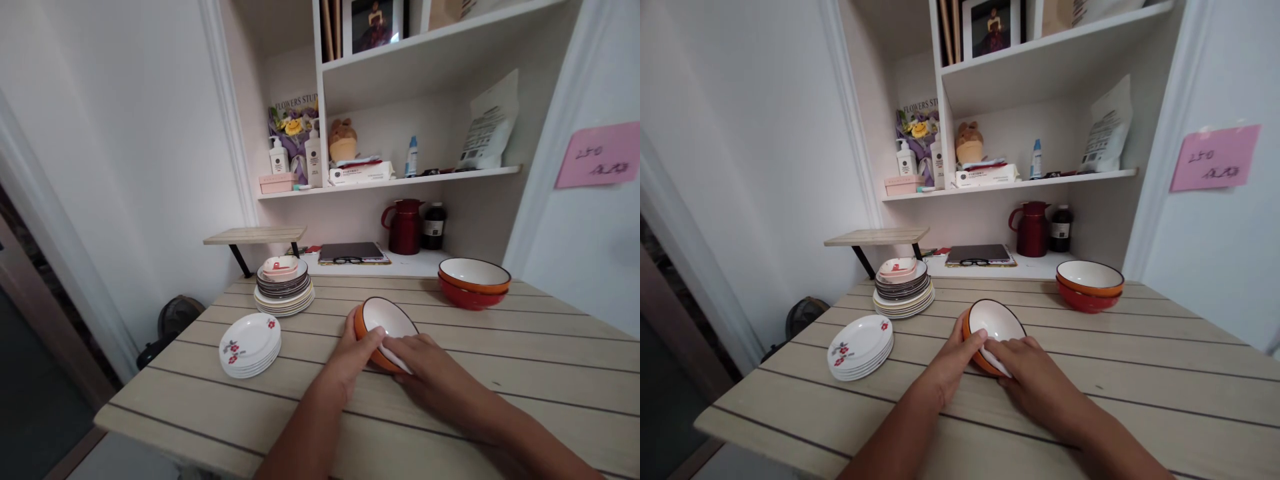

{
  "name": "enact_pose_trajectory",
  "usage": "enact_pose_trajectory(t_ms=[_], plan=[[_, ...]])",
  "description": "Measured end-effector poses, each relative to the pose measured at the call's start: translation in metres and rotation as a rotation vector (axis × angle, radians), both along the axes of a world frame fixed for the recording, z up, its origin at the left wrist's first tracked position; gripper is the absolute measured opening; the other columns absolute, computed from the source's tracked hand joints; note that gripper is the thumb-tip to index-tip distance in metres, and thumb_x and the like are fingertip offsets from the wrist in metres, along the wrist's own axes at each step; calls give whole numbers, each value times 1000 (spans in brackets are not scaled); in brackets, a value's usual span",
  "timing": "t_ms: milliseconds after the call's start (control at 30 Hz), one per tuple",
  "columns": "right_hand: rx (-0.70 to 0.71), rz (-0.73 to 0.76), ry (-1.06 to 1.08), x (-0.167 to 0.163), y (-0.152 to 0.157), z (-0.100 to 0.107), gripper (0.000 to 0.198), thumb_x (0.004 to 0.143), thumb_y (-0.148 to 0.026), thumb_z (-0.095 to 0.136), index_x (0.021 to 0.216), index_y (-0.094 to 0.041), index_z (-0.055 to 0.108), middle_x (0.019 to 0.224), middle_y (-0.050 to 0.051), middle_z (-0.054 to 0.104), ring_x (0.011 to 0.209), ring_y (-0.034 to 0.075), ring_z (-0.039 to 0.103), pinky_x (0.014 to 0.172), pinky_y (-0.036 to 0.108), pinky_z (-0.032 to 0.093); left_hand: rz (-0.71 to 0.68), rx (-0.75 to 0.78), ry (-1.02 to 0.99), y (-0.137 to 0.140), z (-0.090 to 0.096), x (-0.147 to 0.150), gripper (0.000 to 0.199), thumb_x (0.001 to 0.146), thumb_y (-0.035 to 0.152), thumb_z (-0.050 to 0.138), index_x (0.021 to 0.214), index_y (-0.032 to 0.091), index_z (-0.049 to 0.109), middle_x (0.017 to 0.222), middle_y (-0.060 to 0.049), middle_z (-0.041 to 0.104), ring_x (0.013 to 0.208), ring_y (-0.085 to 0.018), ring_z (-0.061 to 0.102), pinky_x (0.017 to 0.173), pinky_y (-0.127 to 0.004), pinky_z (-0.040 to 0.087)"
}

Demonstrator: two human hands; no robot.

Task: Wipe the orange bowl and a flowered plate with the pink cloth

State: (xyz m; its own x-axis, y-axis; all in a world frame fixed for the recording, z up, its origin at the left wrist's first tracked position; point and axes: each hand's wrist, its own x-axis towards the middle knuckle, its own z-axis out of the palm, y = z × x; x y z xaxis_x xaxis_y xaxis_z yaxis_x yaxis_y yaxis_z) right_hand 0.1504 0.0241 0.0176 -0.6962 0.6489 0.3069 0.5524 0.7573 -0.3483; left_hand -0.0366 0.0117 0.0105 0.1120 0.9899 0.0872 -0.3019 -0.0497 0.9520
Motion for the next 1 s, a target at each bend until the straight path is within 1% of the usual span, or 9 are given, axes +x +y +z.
enact_pose_trajectory(t_ms=[233, 333, 500, 567, 633, 733, 800, 900, 1000], plan=[[16, 5, -2, 0, 0, -1, 56, 82, -5, 53, 131, -32, 57, 117, 3, 74, 106, 27, 67, 96, 45, 46, -3, 38, -8, 0, -2, -1, 86, 83, 49, 80, 155, 25, 42, 150, -11, 61, 139, -32, 55, 117, -43, 41], [20, -10, 1, 0, 0, 0, 52, 82, -5, 54, 127, -30, 58, 116, 4, 74, 106, 27, 67, 96, 44, 46, -1, 14, -4, 0, -1, -1, 85, 83, 47, 80, 155, 25, 41, 148, -11, 62, 138, -32, 56, 117, -42, 42], [28, -5, -9, 0, -1, 0, 46, 83, -5, 52, 121, -29, 60, 108, 3, 75, 99, 26, 68, 93, 44, 47, 25, -3, 1, 1, -1, 0, 80, 84, 42, 79, 153, 24, 44, 146, -11, 64, 135, -30, 58, 115, -41, 44], [46, 13, 15, 1, 1, -4, 47, 85, -7, 52, 125, -30, 59, 111, 3, 75, 100, 26, 67, 94, 45, 48, 58, 1, -18, 3, -2, 2, 76, 83, 41, 79, 150, 24, 48, 142, -10, 67, 132, -30, 61, 113, -41, 46], [75, 19, 57, 2, 4, -10, 47, 89, -12, 52, 132, -31, 58, 119, 5, 74, 104, 27, 67, 94, 46, 49, 85, 1, -52, 4, -3, 3, 70, 82, 41, 79, 145, 23, 54, 139, -10, 69, 130, -31, 62, 111, -41, 47], [82, -4, 95, 4, 7, -18, 52, 94, -21, 53, 145, -32, 52, 130, 9, 71, 109, 29, 66, 95, 48, 51, 89, -10, -87, 7, -6, 3, 63, 81, 46, 77, 137, 22, 61, 136, -11, 71, 130, -33, 62, 111, -43, 47], [59, -2, 76, 7, 8, -20, 60, 92, -22, 57, 150, -33, 47, 133, 8, 70, 112, 30, 65, 97, 48, 52, 87, -17, -87, 9, -6, 2, 60, 80, 47, 78, 132, 21, 65, 133, -11, 73, 129, -33, 63, 112, -44, 46], [48, 44, 17, 11, 8, -16, 68, 87, -16, 60, 150, -36, 47, 131, 6, 70, 113, 29, 64, 97, 45, 51, 71, -17, -78, 9, -6, 0, 59, 77, 45, 81, 129, 22, 67, 132, -10, 73, 128, -33, 63, 114, -45, 45], [104, 54, -6, 12, 9, -13, 66, 84, -10, 56, 145, -35, 52, 118, 6, 72, 107, 28, 65, 92, 42, 51, 53, -24, -82, 10, -4, -2, 61, 75, 42, 83, 131, 22, 66, 134, -11, 72, 129, -33, 63, 114, -45, 44]])
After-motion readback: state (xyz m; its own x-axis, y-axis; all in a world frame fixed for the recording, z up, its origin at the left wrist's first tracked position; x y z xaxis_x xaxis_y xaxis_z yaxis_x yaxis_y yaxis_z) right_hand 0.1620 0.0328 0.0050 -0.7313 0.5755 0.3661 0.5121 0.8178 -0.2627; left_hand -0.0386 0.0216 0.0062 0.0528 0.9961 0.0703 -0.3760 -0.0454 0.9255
